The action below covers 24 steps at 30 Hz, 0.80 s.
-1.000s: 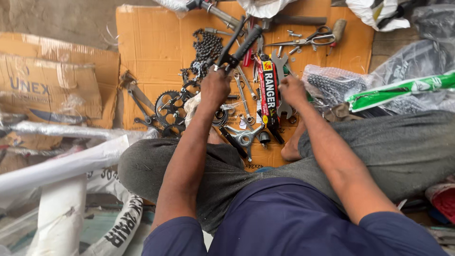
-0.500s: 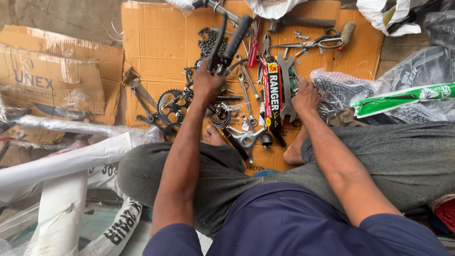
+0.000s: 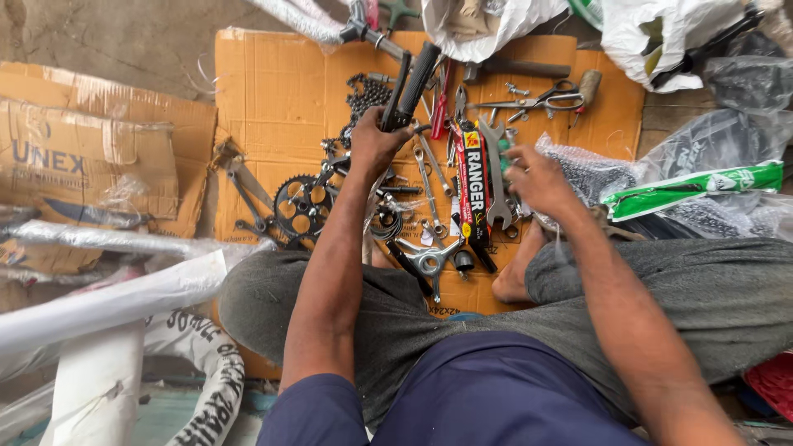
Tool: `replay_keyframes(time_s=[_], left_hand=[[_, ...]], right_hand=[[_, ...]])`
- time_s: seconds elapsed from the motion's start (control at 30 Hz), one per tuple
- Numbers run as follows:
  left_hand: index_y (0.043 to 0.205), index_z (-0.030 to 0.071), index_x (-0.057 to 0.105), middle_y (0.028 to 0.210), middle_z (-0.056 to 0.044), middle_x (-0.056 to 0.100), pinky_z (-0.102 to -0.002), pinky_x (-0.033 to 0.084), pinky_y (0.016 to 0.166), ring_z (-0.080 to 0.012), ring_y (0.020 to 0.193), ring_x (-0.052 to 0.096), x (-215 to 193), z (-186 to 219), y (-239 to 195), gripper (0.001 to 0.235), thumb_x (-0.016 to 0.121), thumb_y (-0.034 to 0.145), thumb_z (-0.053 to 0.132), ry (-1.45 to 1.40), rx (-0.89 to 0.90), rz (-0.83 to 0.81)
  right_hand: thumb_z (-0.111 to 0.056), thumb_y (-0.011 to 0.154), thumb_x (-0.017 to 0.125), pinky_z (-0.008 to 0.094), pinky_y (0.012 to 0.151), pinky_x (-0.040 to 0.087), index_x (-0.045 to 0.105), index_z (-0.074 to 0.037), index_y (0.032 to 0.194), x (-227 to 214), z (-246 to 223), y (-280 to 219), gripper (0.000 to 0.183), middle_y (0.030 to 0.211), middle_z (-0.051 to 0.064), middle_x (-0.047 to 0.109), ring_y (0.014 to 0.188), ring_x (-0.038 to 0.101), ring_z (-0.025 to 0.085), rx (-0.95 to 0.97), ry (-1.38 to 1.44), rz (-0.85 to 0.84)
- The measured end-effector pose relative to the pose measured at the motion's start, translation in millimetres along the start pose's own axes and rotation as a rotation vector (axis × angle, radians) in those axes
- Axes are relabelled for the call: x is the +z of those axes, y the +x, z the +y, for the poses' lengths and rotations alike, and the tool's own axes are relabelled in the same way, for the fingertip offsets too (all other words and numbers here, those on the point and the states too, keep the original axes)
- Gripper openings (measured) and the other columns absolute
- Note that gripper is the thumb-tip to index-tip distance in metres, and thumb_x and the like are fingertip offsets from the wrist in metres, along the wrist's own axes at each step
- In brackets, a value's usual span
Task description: The person sits on the floor and assembles a bicycle handlebar by attaching grips and brake levers. They use a hammer to tap the grips into place and a wrench to tighten the bolts on the brake levers.
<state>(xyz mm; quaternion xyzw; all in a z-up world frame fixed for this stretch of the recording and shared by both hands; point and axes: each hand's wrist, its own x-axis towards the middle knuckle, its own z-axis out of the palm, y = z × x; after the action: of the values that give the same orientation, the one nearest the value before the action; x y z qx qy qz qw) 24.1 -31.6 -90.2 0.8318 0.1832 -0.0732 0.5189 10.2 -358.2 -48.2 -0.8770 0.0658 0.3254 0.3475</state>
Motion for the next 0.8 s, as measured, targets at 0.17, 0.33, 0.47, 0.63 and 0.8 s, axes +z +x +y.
replay_keyframes(time_s=[0.17, 0.33, 0.47, 0.63, 0.8], left_hand=[[0.104, 0.003, 0.069, 0.096, -0.012, 0.075, -0.037, 0.055, 0.085, -0.023, 0.087, 0.071, 4, 7, 2, 0.036, 0.084, 0.078, 0.023, 0.002, 0.037, 0.028], [0.103, 0.003, 0.066, 0.093, -0.012, 0.074, -0.036, 0.058, 0.079, -0.0217, 0.083, 0.073, -3, 11, 2, 0.037, 0.084, 0.075, 0.02, 0.006, 0.036, 0.041], [0.099, 0.002, 0.063, 0.089, -0.014, 0.072, -0.037, 0.057, 0.075, -0.0222, 0.079, 0.071, -10, 27, -4, 0.038, 0.086, 0.076, 0.02, 0.068, 0.03, 0.042], [0.096, 0.003, 0.06, 0.087, -0.012, 0.07, -0.038, 0.056, 0.072, -0.0213, 0.077, 0.069, -16, 28, -8, 0.036, 0.086, 0.079, 0.022, 0.059, -0.014, 0.01], [0.098, 0.004, 0.06, 0.09, -0.012, 0.07, -0.036, 0.057, 0.075, -0.0196, 0.079, 0.069, -16, 19, -1, 0.034, 0.084, 0.079, 0.019, 0.057, -0.008, -0.025]], right_hand=[[-0.028, 0.092, 0.068, 0.045, 0.09, 0.05, 0.07, -0.015, 0.115, 6, -51, -50, 0.027, 0.103, 0.009, 0.073, 0.096, 0.068, 0.023, -0.333, -0.391, 0.132], [-0.027, 0.094, 0.069, 0.044, 0.082, 0.055, 0.069, -0.016, 0.127, 16, -64, -47, 0.035, 0.1, 0.012, 0.068, 0.09, 0.066, 0.027, -0.506, -0.37, 0.165], [-0.014, 0.088, 0.07, 0.044, 0.08, 0.055, 0.068, -0.012, 0.127, 23, -68, -44, 0.038, 0.097, 0.012, 0.067, 0.089, 0.066, 0.028, -0.719, -0.347, 0.245], [-0.008, 0.092, 0.067, 0.036, 0.067, 0.057, 0.068, -0.009, 0.124, 22, -64, -42, 0.032, 0.097, 0.01, 0.068, 0.079, 0.067, 0.022, -0.776, -0.408, 0.291], [-0.006, 0.092, 0.067, 0.031, 0.059, 0.057, 0.069, -0.008, 0.12, 21, -65, -41, 0.028, 0.09, 0.008, 0.068, 0.072, 0.066, 0.016, -0.845, -0.436, 0.328]])
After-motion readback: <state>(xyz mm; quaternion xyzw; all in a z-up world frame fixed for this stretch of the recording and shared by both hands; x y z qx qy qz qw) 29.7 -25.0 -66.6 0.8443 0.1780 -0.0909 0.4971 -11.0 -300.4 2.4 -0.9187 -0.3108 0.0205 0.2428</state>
